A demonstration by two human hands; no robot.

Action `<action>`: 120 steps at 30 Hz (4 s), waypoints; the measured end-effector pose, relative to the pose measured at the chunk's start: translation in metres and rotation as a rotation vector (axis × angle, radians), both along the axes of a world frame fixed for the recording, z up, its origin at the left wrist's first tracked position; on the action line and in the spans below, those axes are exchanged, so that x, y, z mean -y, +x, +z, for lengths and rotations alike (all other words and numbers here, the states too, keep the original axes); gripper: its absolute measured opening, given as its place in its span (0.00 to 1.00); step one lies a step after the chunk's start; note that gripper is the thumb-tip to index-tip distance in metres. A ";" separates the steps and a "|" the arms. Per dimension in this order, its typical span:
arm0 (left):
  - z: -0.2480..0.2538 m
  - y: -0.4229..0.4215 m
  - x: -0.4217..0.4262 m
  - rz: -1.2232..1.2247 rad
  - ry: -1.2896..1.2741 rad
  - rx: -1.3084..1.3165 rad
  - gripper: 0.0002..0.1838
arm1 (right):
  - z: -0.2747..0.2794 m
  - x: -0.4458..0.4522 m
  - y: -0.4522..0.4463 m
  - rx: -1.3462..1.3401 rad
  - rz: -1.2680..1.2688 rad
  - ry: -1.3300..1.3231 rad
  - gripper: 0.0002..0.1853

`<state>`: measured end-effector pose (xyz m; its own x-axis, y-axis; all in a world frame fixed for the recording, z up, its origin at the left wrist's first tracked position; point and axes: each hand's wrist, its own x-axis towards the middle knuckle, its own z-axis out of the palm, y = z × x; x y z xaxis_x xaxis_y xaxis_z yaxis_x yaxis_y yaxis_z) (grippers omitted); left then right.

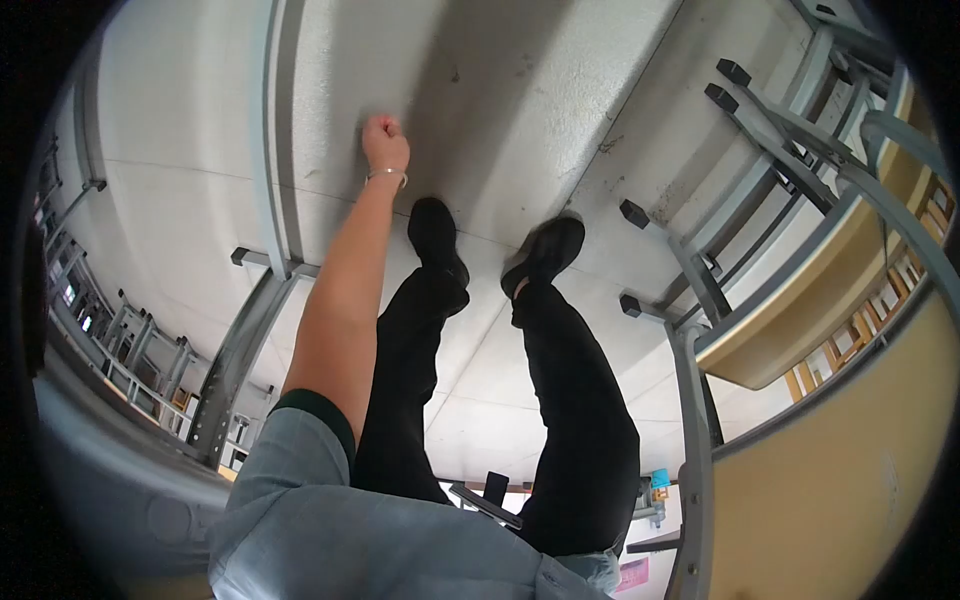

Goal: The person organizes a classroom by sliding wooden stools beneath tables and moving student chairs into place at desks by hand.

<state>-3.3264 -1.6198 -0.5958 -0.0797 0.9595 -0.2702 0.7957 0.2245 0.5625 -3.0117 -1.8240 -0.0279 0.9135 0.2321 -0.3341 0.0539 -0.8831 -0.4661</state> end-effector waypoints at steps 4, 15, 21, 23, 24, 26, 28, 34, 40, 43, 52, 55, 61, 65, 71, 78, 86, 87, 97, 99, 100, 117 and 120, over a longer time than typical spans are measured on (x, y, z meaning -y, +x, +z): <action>0.037 -0.023 0.008 0.037 -0.004 0.034 0.04 | 0.019 -0.005 -0.007 0.038 0.000 0.035 0.31; -0.028 0.010 -0.009 0.022 0.112 -0.118 0.13 | 0.010 0.027 0.002 -0.047 0.043 0.099 0.26; -0.054 0.021 -0.009 0.073 0.243 -0.136 0.11 | -0.004 0.017 0.004 -0.038 -0.018 0.029 0.27; -0.055 0.020 -0.007 0.111 0.235 -0.109 0.07 | -0.004 0.014 0.005 -0.043 -0.029 0.030 0.27; -0.054 0.022 -0.005 0.130 0.238 -0.107 0.05 | -0.003 0.014 0.005 -0.043 -0.032 0.032 0.27; -0.053 0.023 -0.009 0.125 0.244 -0.113 0.03 | -0.005 0.012 0.005 -0.045 -0.036 0.041 0.28; -0.052 0.023 -0.011 0.075 0.237 -0.133 0.01 | -0.006 0.011 0.004 -0.049 -0.036 0.040 0.28; -0.052 0.026 -0.011 -0.133 0.105 -0.314 0.07 | -0.008 0.010 0.004 -0.053 -0.045 0.025 0.29; -0.029 0.024 -0.013 -0.061 0.228 -0.053 0.15 | -0.012 0.008 0.003 -0.061 -0.048 0.012 0.29; -0.026 0.015 -0.017 -0.215 0.230 -0.072 0.16 | -0.013 0.007 0.003 -0.065 -0.045 0.013 0.30; -0.038 -0.003 -0.027 -0.346 0.152 -0.009 0.09 | -0.016 0.002 0.001 -0.077 -0.034 0.006 0.31; -0.034 0.006 -0.027 -0.418 0.136 -0.128 0.08 | -0.014 0.001 0.002 -0.077 -0.029 0.013 0.31; 0.014 0.029 0.012 -0.401 -0.106 -0.181 0.08 | 0.019 0.006 0.000 -0.053 0.010 0.072 0.32; 0.079 0.040 0.083 -0.378 -0.344 0.084 0.02 | 0.037 0.032 -0.007 -0.013 -0.151 0.029 0.31; 0.285 0.088 0.143 -0.133 -0.603 0.557 0.03 | 0.023 0.006 0.017 -0.295 0.148 0.463 0.21; 0.538 0.123 0.162 -0.220 -0.698 1.002 0.02 | 0.048 0.026 0.003 0.129 0.377 0.386 0.36; 0.679 0.111 0.212 -0.434 -1.438 1.131 0.05 | 0.162 0.124 -0.124 -0.021 0.461 0.621 0.11; 0.684 0.106 0.222 -0.428 -1.551 1.160 0.06 | 0.171 0.139 -0.133 -0.053 0.410 0.644 0.11; 0.716 0.063 0.300 -0.570 -2.012 0.917 0.11 | 0.210 0.264 -0.219 0.379 0.299 0.681 0.12; 0.725 0.060 0.319 -0.660 -1.976 0.872 0.11 | 0.209 0.287 -0.233 0.453 0.245 0.657 0.11; 0.731 0.060 0.332 -0.701 -1.954 0.858 0.11 | 0.209 0.300 -0.239 0.521 0.202 0.670 0.10; 0.798 -0.012 0.771 -1.519 -2.206 0.068 0.22 | 0.246 0.726 -0.477 0.897 -0.854 0.302 0.06; 0.790 0.005 0.809 -1.604 -1.942 0.043 0.18 | 0.243 0.774 -0.494 0.760 -1.027 0.399 0.09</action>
